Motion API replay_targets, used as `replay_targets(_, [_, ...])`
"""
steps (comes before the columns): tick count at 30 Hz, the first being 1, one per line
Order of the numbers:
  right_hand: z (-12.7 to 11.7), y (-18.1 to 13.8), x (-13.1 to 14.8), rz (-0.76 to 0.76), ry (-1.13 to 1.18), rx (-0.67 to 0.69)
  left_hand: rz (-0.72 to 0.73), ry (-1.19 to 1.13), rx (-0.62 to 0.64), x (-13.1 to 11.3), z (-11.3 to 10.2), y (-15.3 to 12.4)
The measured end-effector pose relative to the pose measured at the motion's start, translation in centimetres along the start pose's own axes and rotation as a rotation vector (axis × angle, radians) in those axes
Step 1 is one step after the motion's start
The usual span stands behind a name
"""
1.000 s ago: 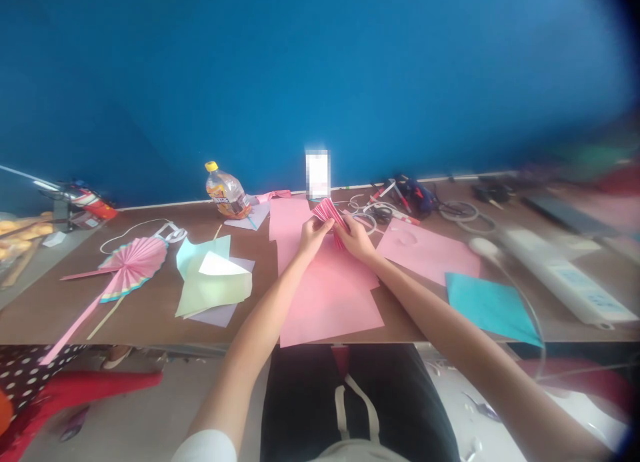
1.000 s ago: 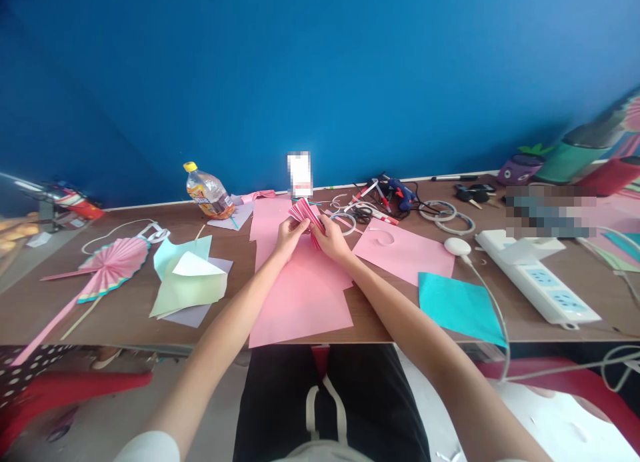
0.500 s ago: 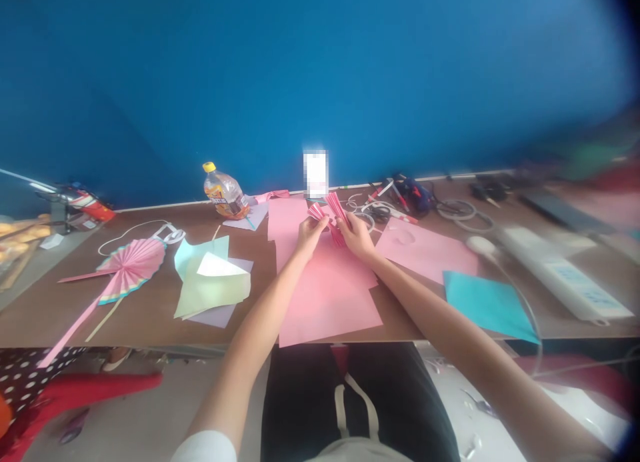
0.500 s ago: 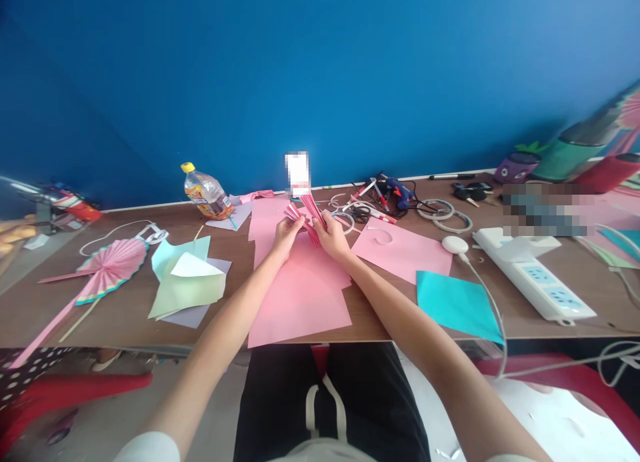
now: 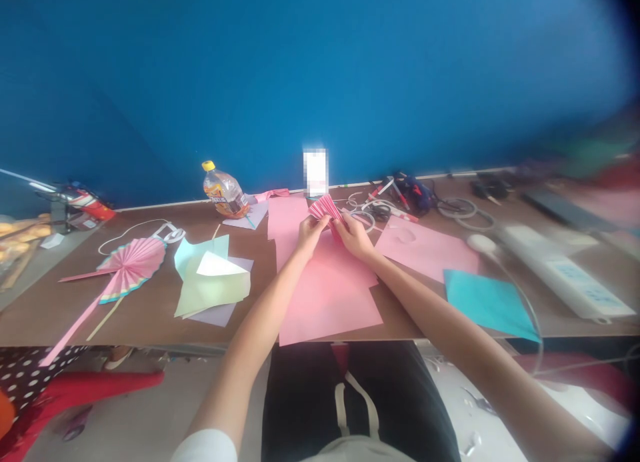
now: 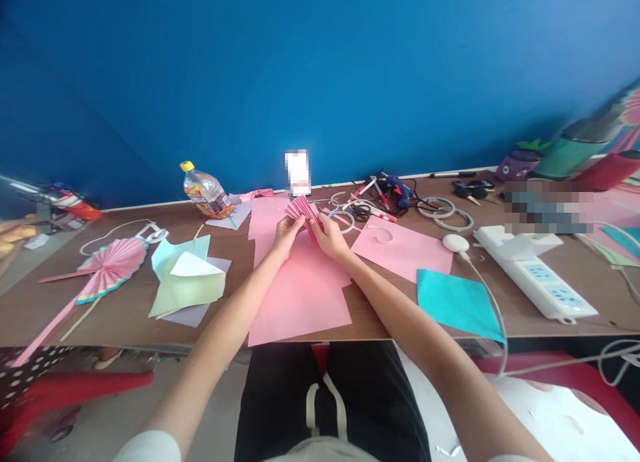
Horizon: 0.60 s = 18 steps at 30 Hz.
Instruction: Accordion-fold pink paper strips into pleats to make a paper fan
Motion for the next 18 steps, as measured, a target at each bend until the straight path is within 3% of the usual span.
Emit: replay_targets(18, [0.05, -0.09, 0.17, 0.013, -0.010, -0.006, -0.001, -0.001, 0.040, 0.23, 0.07, 0.06])
Point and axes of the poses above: each hand's wrist, its own y-axis towards the middle knuckle, its own z-axis out of the palm, x = y × z, the point moved 8 cm from there along y, towards the middle knuckle, and after that the axes turned 13 degrees about z, right-handed, at the moved point
